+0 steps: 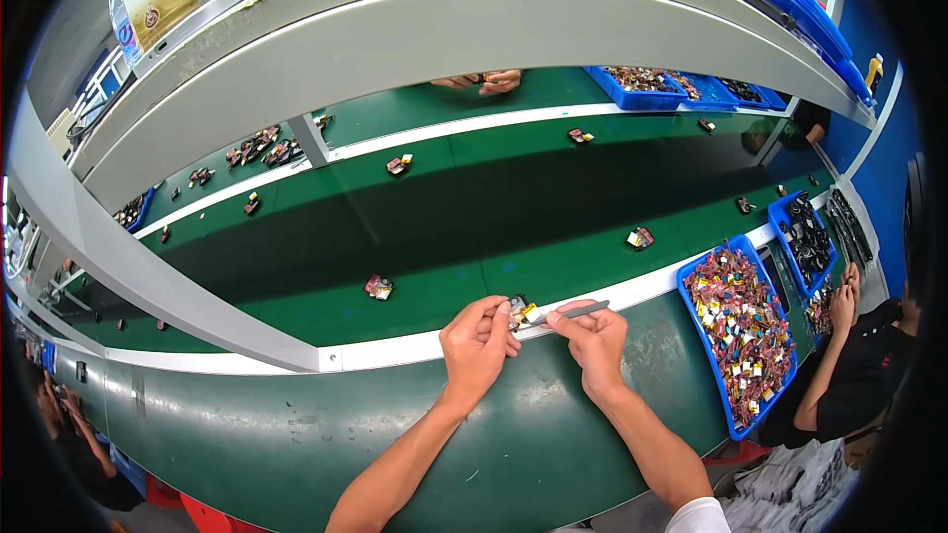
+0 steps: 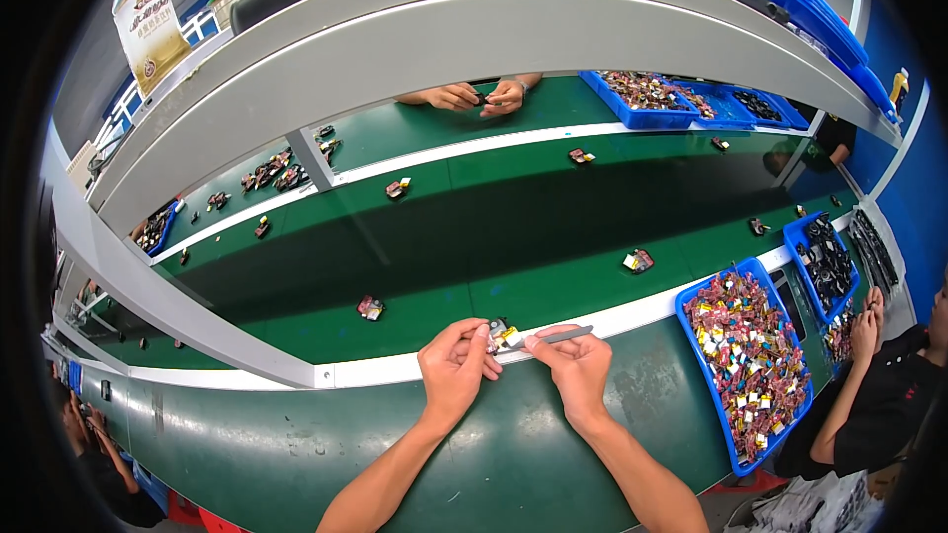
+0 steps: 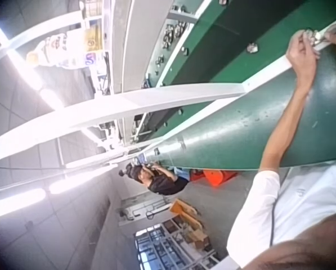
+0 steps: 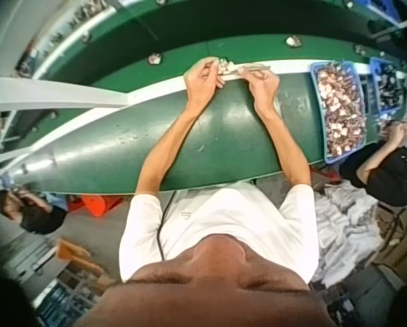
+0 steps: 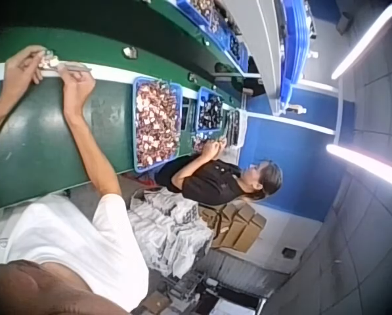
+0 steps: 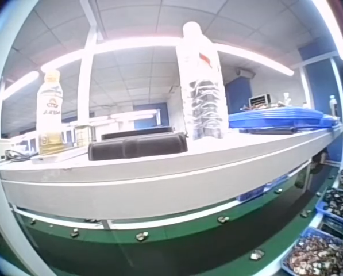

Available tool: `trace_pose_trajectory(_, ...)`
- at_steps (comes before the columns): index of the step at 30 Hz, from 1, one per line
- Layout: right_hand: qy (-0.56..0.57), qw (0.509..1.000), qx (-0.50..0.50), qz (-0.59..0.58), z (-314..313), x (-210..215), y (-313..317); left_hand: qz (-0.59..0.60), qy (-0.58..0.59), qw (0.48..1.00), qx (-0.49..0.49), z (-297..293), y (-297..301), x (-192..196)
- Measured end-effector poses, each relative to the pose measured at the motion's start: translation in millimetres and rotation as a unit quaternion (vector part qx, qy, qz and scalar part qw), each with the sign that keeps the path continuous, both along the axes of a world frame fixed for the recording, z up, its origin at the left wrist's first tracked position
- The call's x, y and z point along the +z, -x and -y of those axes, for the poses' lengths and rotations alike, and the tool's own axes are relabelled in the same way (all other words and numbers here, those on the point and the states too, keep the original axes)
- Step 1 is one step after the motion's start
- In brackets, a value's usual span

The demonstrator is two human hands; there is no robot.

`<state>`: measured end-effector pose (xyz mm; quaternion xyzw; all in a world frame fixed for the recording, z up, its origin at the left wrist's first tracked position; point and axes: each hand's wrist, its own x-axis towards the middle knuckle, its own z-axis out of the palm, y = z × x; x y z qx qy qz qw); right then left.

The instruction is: Assembling small decorative pins on a factory production line using a small hand tool.

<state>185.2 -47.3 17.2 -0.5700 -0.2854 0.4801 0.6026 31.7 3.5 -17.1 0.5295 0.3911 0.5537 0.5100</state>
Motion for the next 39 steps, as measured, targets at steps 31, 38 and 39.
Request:
trace_pose_trajectory(31, -0.059, 0.998, -0.001, 0.008, -1, -16, 4, -0.062, -0.093, 0.993, 0.046, 3, -4, -6)
trace_pose_trajectory(38, -0.053, 0.999, -0.002, 0.009, -1, -13, 5, -0.052, -0.085, 0.994, 0.042, 3, -4, -7)
trace_pose_trajectory(39, -0.05, 0.999, -0.004, 0.01, -1, -12, 5, -0.053, -0.087, 0.994, 0.044, 3, -4, -6)
